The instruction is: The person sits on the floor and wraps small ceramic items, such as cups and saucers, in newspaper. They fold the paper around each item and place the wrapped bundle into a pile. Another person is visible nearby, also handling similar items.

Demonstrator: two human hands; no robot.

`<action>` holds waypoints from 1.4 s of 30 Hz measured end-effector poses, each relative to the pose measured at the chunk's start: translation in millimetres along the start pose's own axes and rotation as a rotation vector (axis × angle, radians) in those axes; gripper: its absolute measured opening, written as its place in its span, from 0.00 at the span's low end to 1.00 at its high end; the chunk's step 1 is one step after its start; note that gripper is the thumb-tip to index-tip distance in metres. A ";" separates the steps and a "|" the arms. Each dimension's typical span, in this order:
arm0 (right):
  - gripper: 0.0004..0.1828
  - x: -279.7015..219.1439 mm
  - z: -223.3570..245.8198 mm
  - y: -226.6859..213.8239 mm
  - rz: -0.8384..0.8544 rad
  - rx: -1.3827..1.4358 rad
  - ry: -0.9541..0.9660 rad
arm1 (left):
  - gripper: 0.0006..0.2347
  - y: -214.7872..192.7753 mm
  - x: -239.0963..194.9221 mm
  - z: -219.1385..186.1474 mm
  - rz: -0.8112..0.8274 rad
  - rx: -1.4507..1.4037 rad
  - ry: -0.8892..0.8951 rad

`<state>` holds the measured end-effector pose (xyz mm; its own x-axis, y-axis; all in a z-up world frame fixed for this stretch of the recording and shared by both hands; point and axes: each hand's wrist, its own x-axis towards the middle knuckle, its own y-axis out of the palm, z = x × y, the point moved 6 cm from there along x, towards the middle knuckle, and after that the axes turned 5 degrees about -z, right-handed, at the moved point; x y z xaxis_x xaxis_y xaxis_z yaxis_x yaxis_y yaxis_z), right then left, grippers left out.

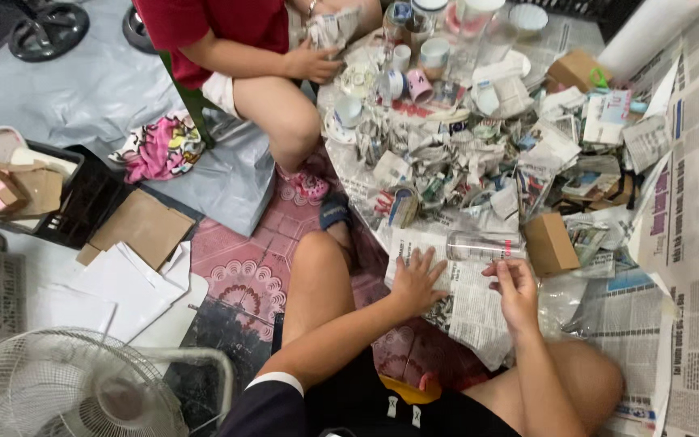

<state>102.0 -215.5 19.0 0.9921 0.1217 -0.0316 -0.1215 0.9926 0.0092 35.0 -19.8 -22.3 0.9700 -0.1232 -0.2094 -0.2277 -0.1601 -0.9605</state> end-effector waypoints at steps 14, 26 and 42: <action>0.20 -15.5 -71.2 3.3 -0.101 0.280 0.281 | 0.30 8.1 19.0 20.4 -0.122 -0.126 0.186; 0.21 -3.3 -83.2 25.7 -0.089 0.255 0.328 | 0.31 -0.1 22.7 21.1 -0.059 -0.170 0.165; 0.27 10.2 -53.4 31.6 0.030 -0.028 0.506 | 0.26 -112.0 70.2 17.7 -0.388 -0.422 0.315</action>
<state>106.6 -182.6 -34.4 0.8489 0.1303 -0.5123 -0.1572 0.9875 -0.0094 130.1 6.7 67.3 0.9317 -0.2505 0.2632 0.0576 -0.6134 -0.7877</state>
